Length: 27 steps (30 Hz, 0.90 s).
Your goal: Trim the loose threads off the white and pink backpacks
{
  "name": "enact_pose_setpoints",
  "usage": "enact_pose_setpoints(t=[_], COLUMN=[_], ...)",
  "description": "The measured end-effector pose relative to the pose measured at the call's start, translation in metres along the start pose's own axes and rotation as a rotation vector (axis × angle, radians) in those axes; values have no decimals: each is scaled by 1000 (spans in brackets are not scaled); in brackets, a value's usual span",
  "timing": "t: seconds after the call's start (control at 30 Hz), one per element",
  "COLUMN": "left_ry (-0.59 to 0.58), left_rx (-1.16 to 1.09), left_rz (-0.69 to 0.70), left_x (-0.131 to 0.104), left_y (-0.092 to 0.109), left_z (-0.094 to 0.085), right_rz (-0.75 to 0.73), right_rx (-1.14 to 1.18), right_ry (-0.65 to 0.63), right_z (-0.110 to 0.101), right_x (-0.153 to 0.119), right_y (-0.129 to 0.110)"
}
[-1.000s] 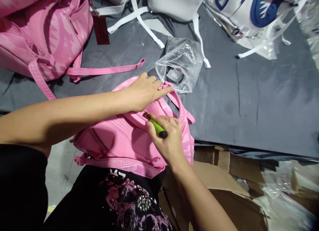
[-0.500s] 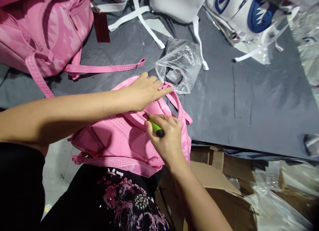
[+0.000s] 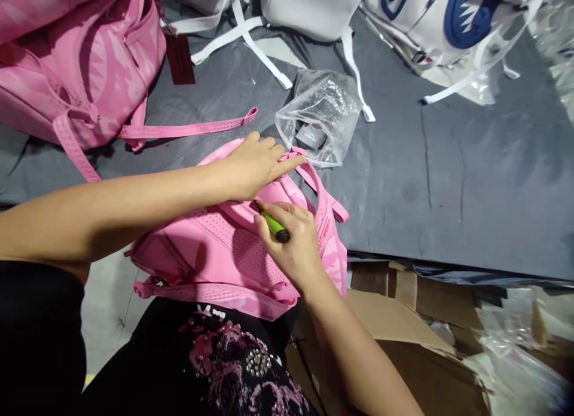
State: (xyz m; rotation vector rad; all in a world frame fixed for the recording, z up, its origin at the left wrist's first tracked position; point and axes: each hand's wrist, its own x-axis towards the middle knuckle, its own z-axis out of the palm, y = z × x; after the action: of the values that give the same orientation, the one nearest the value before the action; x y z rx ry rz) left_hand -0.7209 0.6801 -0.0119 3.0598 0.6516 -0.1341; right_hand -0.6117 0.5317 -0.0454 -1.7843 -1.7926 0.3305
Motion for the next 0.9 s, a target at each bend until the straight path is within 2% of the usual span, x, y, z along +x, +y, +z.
enact_pose_setpoints(t=[0.13,0.27,0.37,0.5,0.73,0.9], left_ry=[-81,-190,-209,-241,-196,-199], left_rx=[-35,-43,-12,73,136,143], left_rz=[9,-119,-217,-286,-172,-189], left_x=[-6,-21,-28,-27,-28,-29], left_y=[-13,-25,-19,-6,-17,-13], left_z=[-6,-14,-19,-21,-15,-17], right_rz=[38,37,23,17,-25,-57], right_rx=[86,136,165,201,182,198], right_ry=[3,47,66,84,69,26], right_z=[1,5,11,19,20,22], right_x=[-1,-4,-4,-2,3,11], right_y=[4,3,2,3,-1,-6])
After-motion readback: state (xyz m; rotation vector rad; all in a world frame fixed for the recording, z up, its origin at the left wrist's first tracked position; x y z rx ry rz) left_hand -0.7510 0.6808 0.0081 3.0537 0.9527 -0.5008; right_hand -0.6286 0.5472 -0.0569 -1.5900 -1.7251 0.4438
